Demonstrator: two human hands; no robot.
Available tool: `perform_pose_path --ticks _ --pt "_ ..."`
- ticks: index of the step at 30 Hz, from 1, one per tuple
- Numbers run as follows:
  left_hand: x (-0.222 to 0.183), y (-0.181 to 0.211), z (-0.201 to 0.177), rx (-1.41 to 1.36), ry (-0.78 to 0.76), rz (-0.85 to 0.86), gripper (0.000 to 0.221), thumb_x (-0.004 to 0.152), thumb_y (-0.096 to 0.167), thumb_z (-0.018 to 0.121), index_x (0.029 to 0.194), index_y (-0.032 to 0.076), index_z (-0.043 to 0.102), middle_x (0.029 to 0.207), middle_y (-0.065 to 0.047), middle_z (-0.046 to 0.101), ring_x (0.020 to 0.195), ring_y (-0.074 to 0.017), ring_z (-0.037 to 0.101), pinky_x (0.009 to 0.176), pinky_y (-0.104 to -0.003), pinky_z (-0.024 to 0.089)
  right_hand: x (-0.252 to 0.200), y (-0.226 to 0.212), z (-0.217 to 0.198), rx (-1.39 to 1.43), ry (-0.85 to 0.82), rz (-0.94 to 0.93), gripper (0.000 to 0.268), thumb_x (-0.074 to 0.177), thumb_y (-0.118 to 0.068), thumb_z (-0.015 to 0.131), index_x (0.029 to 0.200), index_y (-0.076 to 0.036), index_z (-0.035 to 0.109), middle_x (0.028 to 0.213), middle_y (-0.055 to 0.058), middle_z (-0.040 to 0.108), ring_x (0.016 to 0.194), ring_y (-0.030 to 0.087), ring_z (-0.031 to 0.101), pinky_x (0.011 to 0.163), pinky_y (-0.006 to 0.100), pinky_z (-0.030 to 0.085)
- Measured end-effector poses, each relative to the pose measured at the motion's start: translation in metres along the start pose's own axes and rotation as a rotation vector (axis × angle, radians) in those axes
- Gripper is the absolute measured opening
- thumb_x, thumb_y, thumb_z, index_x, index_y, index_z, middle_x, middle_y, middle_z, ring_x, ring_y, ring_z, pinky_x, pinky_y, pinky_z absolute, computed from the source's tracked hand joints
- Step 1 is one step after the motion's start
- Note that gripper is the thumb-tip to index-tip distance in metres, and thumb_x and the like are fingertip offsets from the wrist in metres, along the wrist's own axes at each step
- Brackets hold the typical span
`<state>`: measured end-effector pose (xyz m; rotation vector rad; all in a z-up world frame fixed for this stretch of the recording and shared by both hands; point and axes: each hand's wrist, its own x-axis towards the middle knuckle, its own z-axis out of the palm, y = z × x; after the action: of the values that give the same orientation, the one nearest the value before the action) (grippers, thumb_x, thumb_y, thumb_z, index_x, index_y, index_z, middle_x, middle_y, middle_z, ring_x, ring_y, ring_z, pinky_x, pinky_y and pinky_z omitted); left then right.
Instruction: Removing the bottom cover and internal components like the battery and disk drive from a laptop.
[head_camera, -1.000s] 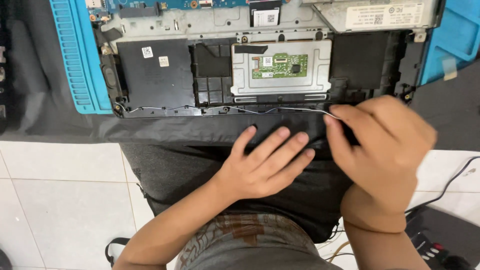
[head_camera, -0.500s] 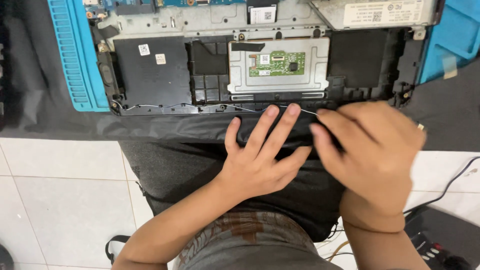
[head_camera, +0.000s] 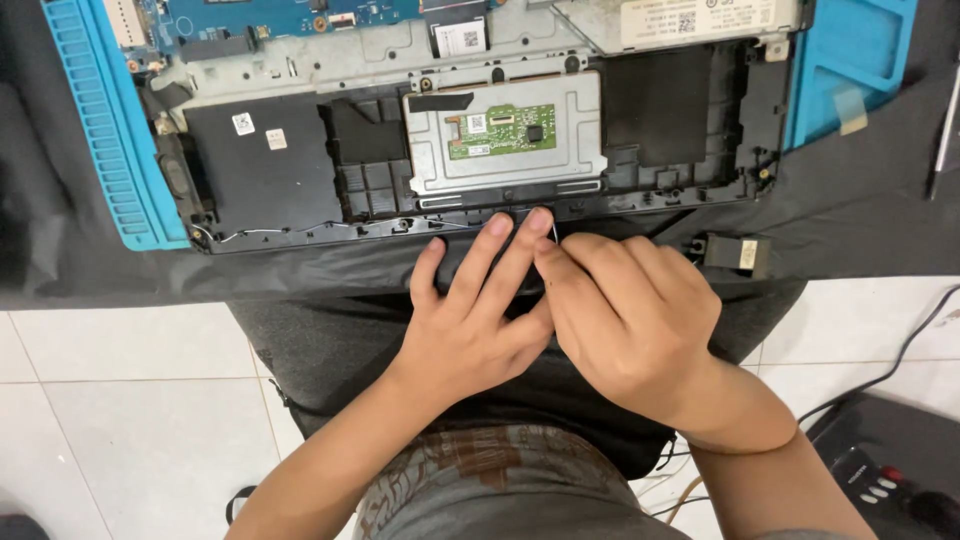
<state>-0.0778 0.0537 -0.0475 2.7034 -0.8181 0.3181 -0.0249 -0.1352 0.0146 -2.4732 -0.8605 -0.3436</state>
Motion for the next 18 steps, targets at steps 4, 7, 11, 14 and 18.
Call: perform_pose_path --ticks 4,7,11,14,18 --pt "-0.001 0.000 0.001 0.006 0.000 0.001 0.010 0.106 0.032 0.064 0.114 0.026 0.063 0.162 -0.010 0.048 0.152 -0.0290 0.040 0.123 -0.055 0.015 -0.001 0.001 0.000 0.029 -0.005 0.034 0.019 0.089 -0.002 0.075 0.107 0.002 0.073 0.099 0.010 0.068 0.073 0.022 0.061 0.061 0.033 0.044" --pt "-0.001 -0.001 0.001 0.005 0.003 0.005 0.014 0.105 0.030 0.063 0.118 0.026 0.062 0.163 -0.010 0.047 0.153 -0.0291 0.038 0.123 -0.055 0.015 -0.002 0.001 0.001 0.021 0.014 0.034 0.017 0.091 -0.002 0.075 0.107 0.002 0.073 0.102 0.010 0.068 0.076 0.022 0.062 0.064 0.033 0.044" --pt "-0.001 -0.001 0.001 -0.006 -0.002 0.005 0.015 0.105 0.030 0.065 0.118 0.025 0.061 0.163 -0.011 0.047 0.153 -0.0298 0.038 0.123 -0.055 0.014 -0.003 0.002 0.002 0.035 0.048 0.027 0.020 0.090 -0.001 0.073 0.109 0.003 0.073 0.107 0.012 0.070 0.077 0.022 0.063 0.065 0.034 0.045" --pt "-0.001 0.000 0.000 -0.018 -0.004 -0.001 0.015 0.104 0.030 0.066 0.118 0.026 0.062 0.163 -0.011 0.047 0.153 -0.0298 0.038 0.123 -0.055 0.014 -0.003 0.003 0.005 0.034 0.080 0.011 0.022 0.088 0.002 0.072 0.110 0.006 0.075 0.108 0.014 0.072 0.074 0.021 0.062 0.063 0.034 0.044" --pt "0.000 0.000 0.000 -0.034 -0.010 -0.011 0.014 0.103 0.029 0.068 0.116 0.025 0.063 0.163 -0.012 0.047 0.153 -0.0294 0.039 0.123 -0.055 0.015 -0.011 0.007 0.014 0.035 0.150 -0.018 0.024 0.091 0.006 0.072 0.115 0.005 0.075 0.114 0.013 0.072 0.080 0.022 0.065 0.067 0.034 0.046"
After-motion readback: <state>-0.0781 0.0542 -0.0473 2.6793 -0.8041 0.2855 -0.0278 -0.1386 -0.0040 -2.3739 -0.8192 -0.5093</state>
